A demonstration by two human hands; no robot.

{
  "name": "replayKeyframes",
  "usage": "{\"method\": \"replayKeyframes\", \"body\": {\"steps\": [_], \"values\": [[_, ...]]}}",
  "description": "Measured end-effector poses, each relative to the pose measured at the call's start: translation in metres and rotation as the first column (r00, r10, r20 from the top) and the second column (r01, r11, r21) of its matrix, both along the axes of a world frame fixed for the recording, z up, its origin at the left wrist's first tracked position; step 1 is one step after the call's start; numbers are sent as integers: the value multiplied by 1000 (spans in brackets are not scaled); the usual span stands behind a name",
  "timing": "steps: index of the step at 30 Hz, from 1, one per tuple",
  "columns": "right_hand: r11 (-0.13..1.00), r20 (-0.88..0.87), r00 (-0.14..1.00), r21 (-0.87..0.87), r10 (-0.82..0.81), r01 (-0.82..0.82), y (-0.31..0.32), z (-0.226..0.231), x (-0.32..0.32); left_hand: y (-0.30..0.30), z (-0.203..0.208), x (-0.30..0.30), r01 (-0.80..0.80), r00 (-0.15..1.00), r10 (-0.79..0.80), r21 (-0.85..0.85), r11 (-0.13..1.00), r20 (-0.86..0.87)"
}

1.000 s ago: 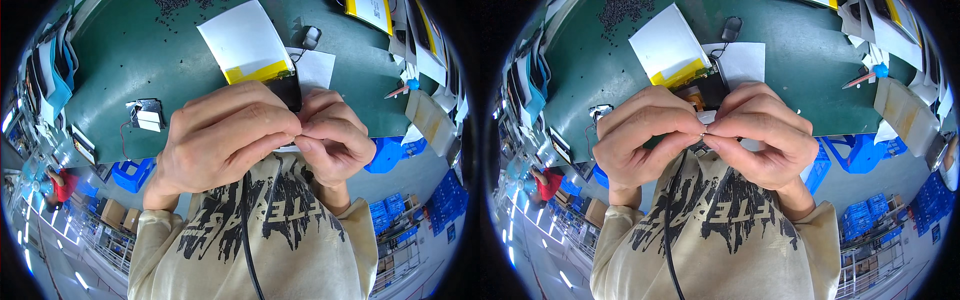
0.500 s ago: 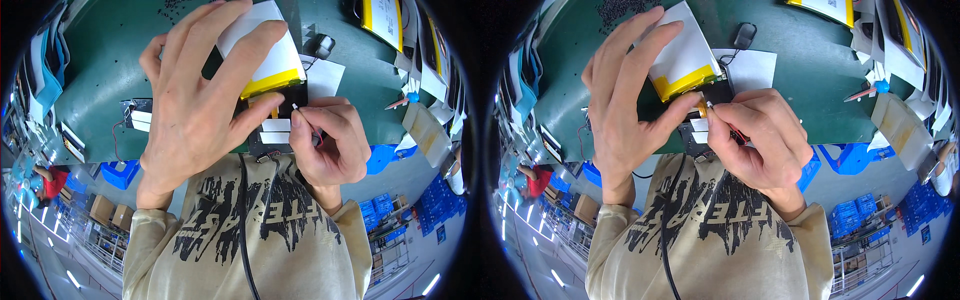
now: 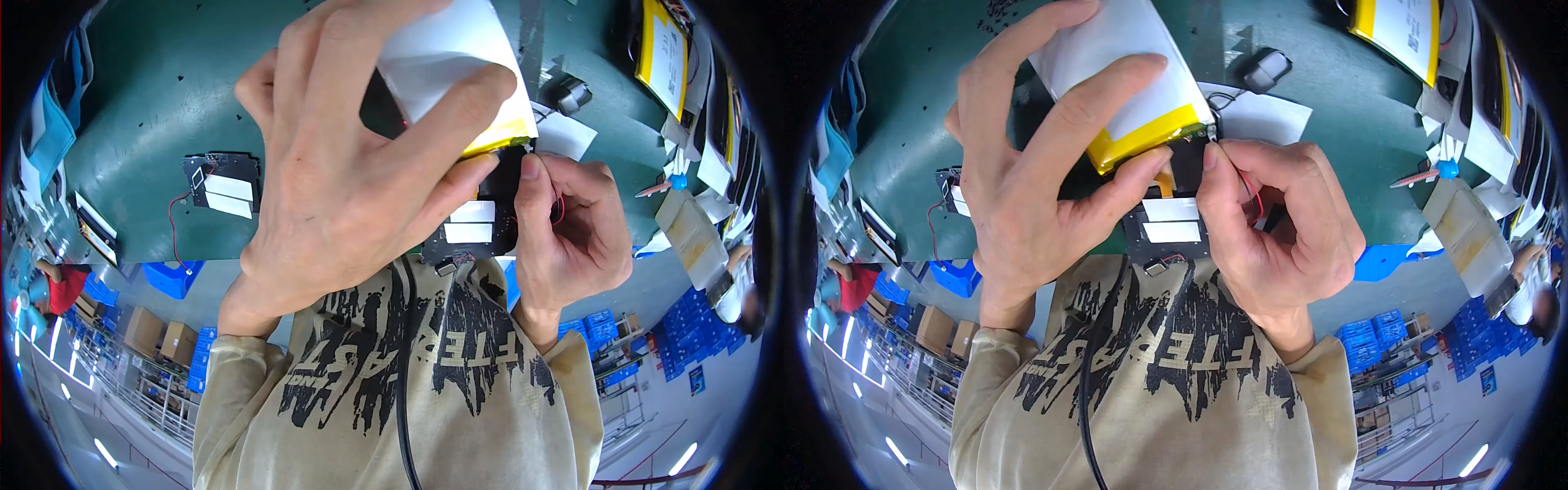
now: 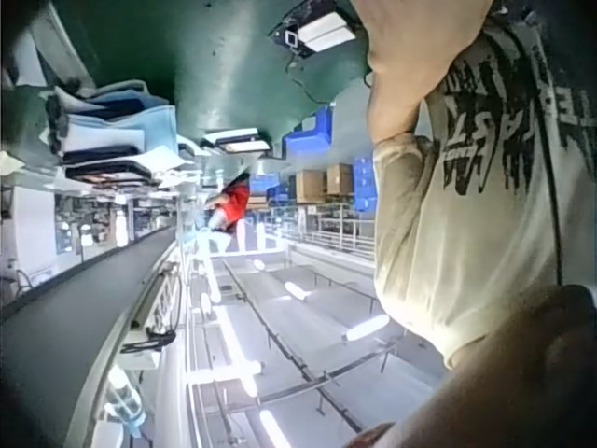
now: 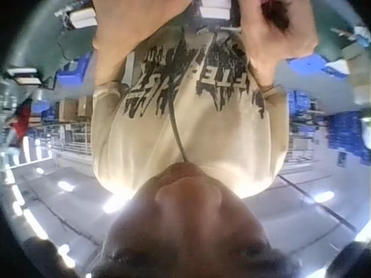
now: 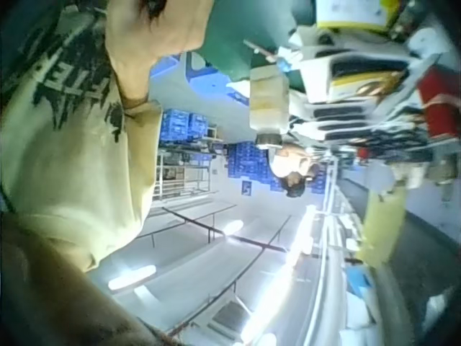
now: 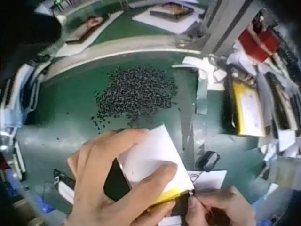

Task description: Assembling an electronic handheld device by connecting components and using an electric screwdriver.

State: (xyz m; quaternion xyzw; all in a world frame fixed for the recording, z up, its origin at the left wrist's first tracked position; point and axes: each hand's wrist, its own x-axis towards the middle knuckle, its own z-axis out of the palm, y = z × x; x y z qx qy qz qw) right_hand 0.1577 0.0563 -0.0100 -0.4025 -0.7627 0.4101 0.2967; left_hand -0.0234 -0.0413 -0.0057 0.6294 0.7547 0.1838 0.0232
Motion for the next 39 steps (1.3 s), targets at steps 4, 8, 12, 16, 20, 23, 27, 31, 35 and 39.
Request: {"method": "replayKeyframes", "body": {"steps": [4,8,12,16,20,23,27,31,35,39], "values": [[999,32,999,44,-21,20,-1,3,-3,-1,-4,-3,-32,998,30,27,999,46],[998,108,994,68,-20,13,-1,7,-6,2,-7,0,-69,994,64,54,996,90],[999,201,979,41,-38,31,-2,17,-10,1,-13,0,-104,987,94,76,992,128],[999,295,955,-16,-22,28,3,27,-13,2,-16,0,-130,980,114,93,987,166],[997,250,968,-72,-22,41,6,27,-12,-9,-13,-6,-149,972,127,101,984,197],[997,246,969,-70,-2,20,6,29,-10,-11,-14,-8,-150,967,120,121,981,225],[995,278,960,-88,-21,47,6,32,-15,-8,-13,-5,-146,961,109,134,980,254],[999,303,953,-36,4,8,7,30,-17,-4,-15,-2,-145,955,97,156,977,279],[998,336,942,-65,10,13,10,35,-18,3,-15,2,-150,949,91,176,973,303],[993,454,890,-117,50,3,17,48,-28,3,-14,5,-157,941,88,194,968,325]]}}
